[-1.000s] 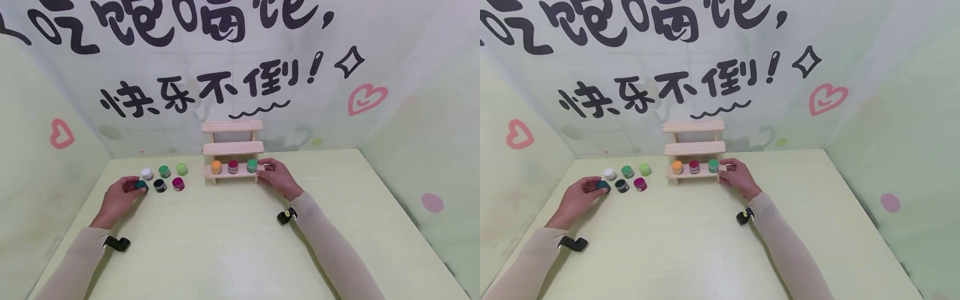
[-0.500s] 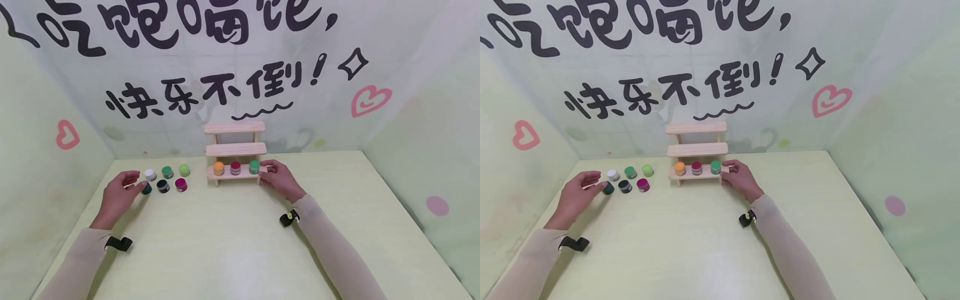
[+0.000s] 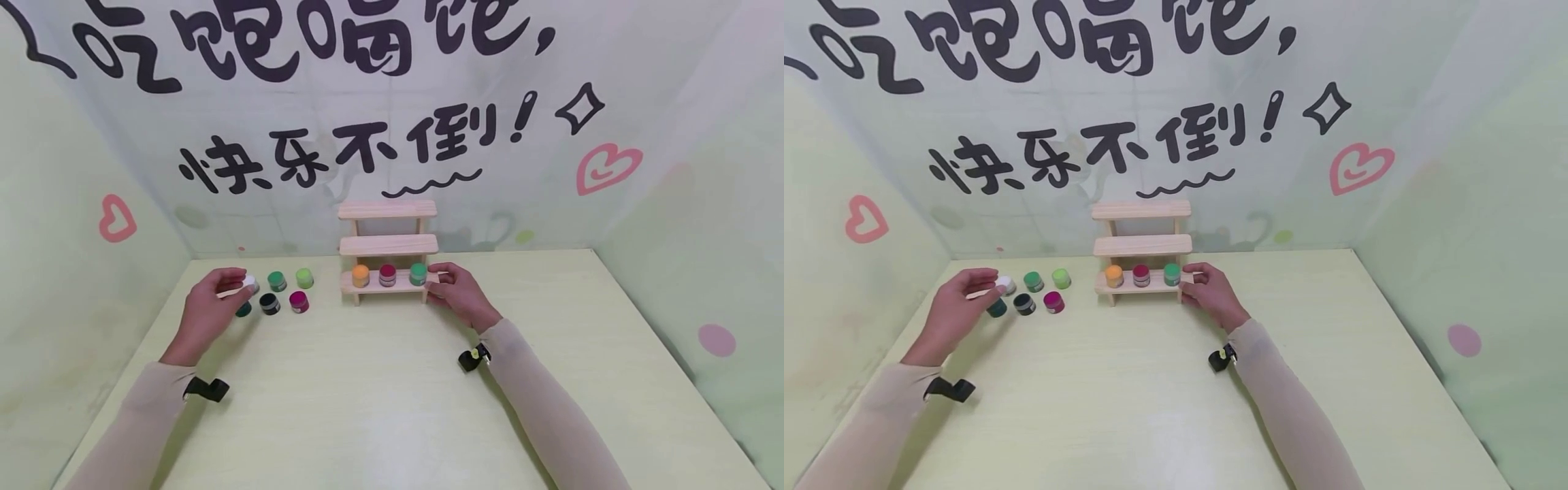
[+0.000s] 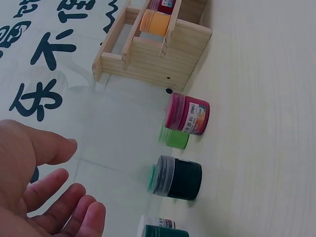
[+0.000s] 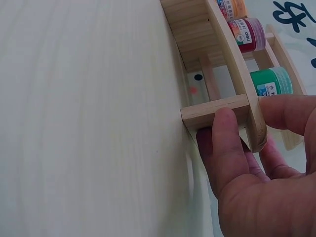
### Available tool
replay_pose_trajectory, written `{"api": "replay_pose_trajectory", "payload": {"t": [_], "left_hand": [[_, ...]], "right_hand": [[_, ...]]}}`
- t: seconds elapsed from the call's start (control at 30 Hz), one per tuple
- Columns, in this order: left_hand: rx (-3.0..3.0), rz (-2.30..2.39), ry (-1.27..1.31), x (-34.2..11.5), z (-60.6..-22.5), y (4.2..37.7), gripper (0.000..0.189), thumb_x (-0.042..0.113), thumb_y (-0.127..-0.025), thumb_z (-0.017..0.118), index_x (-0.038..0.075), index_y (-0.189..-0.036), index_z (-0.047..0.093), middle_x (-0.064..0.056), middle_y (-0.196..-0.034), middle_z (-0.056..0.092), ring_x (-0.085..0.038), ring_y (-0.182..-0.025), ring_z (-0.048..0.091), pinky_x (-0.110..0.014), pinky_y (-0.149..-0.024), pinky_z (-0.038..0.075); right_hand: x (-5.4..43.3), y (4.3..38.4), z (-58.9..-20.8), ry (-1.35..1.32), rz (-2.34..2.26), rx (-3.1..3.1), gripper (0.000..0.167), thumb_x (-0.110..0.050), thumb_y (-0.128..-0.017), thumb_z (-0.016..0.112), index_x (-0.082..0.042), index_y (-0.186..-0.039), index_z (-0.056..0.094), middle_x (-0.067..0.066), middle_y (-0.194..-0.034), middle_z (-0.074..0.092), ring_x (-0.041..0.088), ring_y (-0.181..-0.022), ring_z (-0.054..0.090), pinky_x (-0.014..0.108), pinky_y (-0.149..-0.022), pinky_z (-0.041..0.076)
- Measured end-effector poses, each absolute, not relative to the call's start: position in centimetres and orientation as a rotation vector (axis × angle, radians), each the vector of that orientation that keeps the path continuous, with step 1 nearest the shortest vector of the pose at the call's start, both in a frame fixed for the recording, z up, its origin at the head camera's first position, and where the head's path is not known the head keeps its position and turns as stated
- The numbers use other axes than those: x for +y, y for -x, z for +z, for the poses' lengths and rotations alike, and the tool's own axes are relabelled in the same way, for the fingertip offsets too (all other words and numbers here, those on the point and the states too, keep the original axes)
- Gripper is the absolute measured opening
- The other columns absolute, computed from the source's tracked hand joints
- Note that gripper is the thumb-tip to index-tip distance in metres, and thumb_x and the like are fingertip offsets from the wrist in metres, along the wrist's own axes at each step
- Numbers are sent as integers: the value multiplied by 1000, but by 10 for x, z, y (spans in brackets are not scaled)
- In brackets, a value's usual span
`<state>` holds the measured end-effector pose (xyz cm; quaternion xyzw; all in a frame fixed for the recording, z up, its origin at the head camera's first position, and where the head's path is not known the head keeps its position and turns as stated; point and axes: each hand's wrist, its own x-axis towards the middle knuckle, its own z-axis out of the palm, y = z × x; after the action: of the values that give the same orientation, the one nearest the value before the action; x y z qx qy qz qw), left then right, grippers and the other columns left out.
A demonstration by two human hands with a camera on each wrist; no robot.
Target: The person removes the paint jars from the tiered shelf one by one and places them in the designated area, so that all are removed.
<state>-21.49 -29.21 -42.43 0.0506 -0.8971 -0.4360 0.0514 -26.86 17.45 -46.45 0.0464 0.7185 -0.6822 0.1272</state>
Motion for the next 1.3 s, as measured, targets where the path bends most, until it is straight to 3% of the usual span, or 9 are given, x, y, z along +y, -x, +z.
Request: {"api": "replay_pose_trajectory", "payload": {"t": [0.23, 0.47, 0.63, 0.87, 1.03, 1.3], "left_hand": [[-2731, -1369, -89, -272, -423, 219, 56, 46, -102, 68, 11, -145, 57, -15, -148, 59, -34, -136, 57, -23, -97, 58], [-2725, -1434, -1, -254, -424, 223, 52, 40, -103, 70, 8, -143, 59, -16, -144, 62, -32, -133, 58, -21, -99, 54], [-2718, -1484, 41, -236, -423, 226, 46, 33, -103, 71, 9, -140, 60, -16, -143, 62, -32, -132, 58, -45, -110, 54], [-2704, -1579, 101, -202, -427, 234, 44, 29, -101, 73, 9, -138, 62, -18, -139, 63, -29, -126, 61, -39, -103, 60], [-2703, -1569, 150, -180, -431, 238, 43, 27, -101, 75, 9, -137, 62, -16, -139, 64, -30, -125, 62, -46, -105, 59], [-2657, -1566, 219, -153, -432, 252, 41, 24, -99, 76, 10, -136, 64, -13, -138, 66, -28, -126, 62, -46, -106, 58]], "right_hand": [[175, 267, -464, -124, -1979, 2105, 44, -6, -101, 70, -9, -143, 56, 10, -111, 56, 23, -102, 64, 38, -98, 63], [172, 268, -465, -125, -1976, 2094, 45, -6, -101, 70, -7, -143, 56, 9, -111, 56, 22, -103, 63, 40, -101, 62], [173, 268, -467, -124, -1971, 2087, 45, -6, -101, 70, -8, -143, 56, 9, -110, 55, 23, -103, 63, 39, -100, 62], [178, 268, -465, -119, -1979, 2079, 45, -6, -102, 68, -8, -145, 54, 14, -123, 58, 26, -114, 65, 38, -100, 62], [178, 267, -462, -126, -1981, 2068, 44, -5, -102, 67, -8, -144, 54, 14, -125, 58, 26, -114, 66, 38, -101, 61], [176, 273, -461, -111, -1983, 2057, 44, -5, -102, 68, -8, -143, 55, 14, -124, 59, 26, -113, 67, 39, -102, 61]]}}
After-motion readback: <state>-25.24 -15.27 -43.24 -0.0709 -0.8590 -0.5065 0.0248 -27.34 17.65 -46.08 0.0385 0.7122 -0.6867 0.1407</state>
